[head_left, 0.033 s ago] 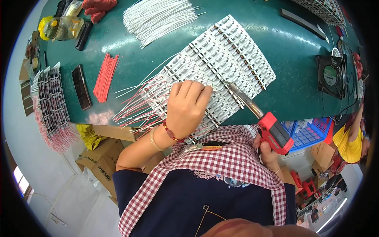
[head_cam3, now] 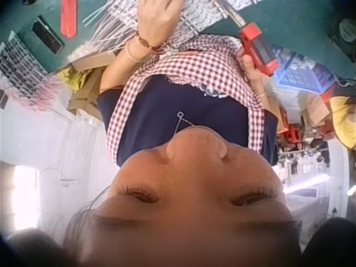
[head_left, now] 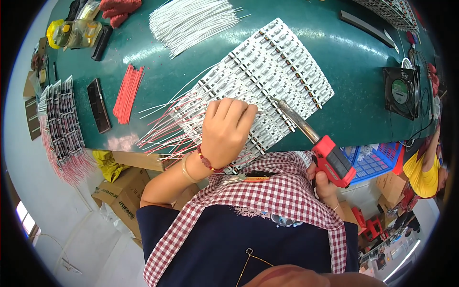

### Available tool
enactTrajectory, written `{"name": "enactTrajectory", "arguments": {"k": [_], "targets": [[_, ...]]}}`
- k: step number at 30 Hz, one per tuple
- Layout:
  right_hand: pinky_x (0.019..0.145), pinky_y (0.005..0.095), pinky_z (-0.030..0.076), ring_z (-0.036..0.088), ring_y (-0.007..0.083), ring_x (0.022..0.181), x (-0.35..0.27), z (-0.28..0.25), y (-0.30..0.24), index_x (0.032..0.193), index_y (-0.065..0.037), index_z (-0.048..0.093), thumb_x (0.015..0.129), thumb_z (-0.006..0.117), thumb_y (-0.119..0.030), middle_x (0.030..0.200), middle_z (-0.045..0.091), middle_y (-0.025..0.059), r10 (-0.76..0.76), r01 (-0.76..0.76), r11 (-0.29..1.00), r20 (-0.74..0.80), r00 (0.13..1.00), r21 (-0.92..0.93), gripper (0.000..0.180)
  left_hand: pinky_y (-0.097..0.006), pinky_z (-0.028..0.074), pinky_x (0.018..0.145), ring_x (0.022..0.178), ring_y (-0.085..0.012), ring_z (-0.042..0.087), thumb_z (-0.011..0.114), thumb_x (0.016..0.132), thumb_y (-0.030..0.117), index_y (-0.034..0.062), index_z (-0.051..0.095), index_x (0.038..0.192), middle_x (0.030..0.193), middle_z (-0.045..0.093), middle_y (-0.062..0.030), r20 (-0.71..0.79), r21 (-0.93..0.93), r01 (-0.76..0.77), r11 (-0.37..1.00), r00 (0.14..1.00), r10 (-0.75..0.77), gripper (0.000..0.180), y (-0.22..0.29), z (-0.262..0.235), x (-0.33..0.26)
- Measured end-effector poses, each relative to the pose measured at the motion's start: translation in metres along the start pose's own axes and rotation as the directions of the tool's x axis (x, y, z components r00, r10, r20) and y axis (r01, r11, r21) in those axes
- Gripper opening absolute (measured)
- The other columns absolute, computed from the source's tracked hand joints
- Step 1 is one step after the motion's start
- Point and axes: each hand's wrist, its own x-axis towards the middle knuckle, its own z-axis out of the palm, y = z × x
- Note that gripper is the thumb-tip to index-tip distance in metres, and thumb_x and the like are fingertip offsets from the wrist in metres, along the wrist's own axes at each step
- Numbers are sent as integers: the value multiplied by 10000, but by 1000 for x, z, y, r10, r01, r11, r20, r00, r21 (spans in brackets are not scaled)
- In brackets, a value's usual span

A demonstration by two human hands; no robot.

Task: The person solders wires attached to an electronic component panel using a soldering tool, inserts wires into the panel by hand, and solders the inserted wires with the tool.

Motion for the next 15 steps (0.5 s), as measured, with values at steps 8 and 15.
{"name": "enactTrajectory", "arguments": {"k": [8, 15], "targets": [[613, 306, 492, 613, 163, 655, -2, -1, 6, 928, 12, 658, 862, 662, -300, 742, 647, 70, -61, 57, 994, -37, 997, -98, 318, -341, 406, 633, 701, -206, 519, 613, 653, -2, -7, 676, 958, 796, 567, -59, 51, -117, -23, 993, 998, 29, 311, 5, 3, -6], [591, 312, 484, 616, 205, 632, -4, -5, 15, 843, -11, 666, 815, 673, -296, 723, 646, 76, -43, 38, 979, -21, 999, -202, 286, -342, 407, 635, 691, -214, 516, 608, 662, -20, -1, 677, 935, 772, 553, -57, 94, -93, 9, 996, 996, 0, 282, 10, 5, -5]]}}
